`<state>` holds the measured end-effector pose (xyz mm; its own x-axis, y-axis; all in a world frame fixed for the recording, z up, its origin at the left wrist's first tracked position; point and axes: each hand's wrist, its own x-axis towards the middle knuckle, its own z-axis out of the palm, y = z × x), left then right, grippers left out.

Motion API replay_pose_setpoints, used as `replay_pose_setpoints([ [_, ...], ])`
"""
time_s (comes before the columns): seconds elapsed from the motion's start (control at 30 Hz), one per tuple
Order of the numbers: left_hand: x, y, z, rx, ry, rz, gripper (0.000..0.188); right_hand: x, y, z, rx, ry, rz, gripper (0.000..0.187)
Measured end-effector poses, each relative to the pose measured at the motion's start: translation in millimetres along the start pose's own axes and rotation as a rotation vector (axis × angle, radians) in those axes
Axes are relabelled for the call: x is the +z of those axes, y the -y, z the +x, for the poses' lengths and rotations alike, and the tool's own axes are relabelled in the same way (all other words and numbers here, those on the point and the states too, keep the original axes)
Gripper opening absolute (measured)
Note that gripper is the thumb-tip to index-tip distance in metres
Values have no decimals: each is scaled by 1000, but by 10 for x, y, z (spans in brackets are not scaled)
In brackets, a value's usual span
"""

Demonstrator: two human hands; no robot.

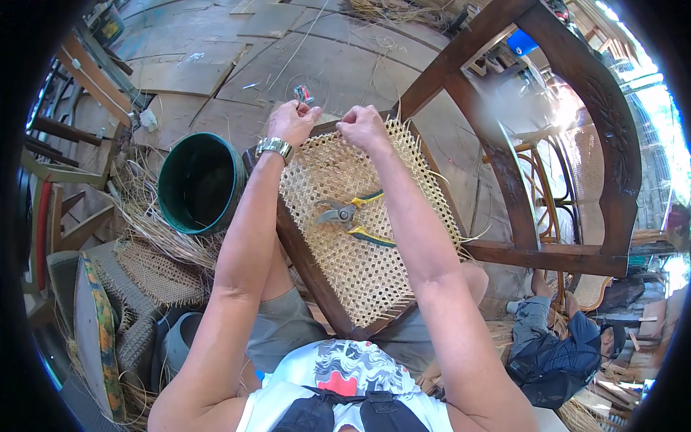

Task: Weaving a rattan chair seat using wicker strips and tools in a furniture workshop.

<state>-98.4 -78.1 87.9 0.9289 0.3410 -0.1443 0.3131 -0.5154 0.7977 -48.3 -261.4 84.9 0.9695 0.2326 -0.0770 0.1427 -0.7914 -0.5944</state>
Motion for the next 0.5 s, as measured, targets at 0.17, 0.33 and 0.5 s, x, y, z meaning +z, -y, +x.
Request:
replay_pose_setpoints([
  [0.17, -27, -71, -17, -2, 19, 13, 42, -86, -171, 52, -25, 155, 227, 17],
  [0.33, 14, -53, 12, -10, 31, 46, 41, -99, -65, 73, 1, 173, 144, 21],
  [0.5, 43, -26, 19, -4, 21, 51, 39, 25, -48, -35, -95, 31, -29, 25],
])
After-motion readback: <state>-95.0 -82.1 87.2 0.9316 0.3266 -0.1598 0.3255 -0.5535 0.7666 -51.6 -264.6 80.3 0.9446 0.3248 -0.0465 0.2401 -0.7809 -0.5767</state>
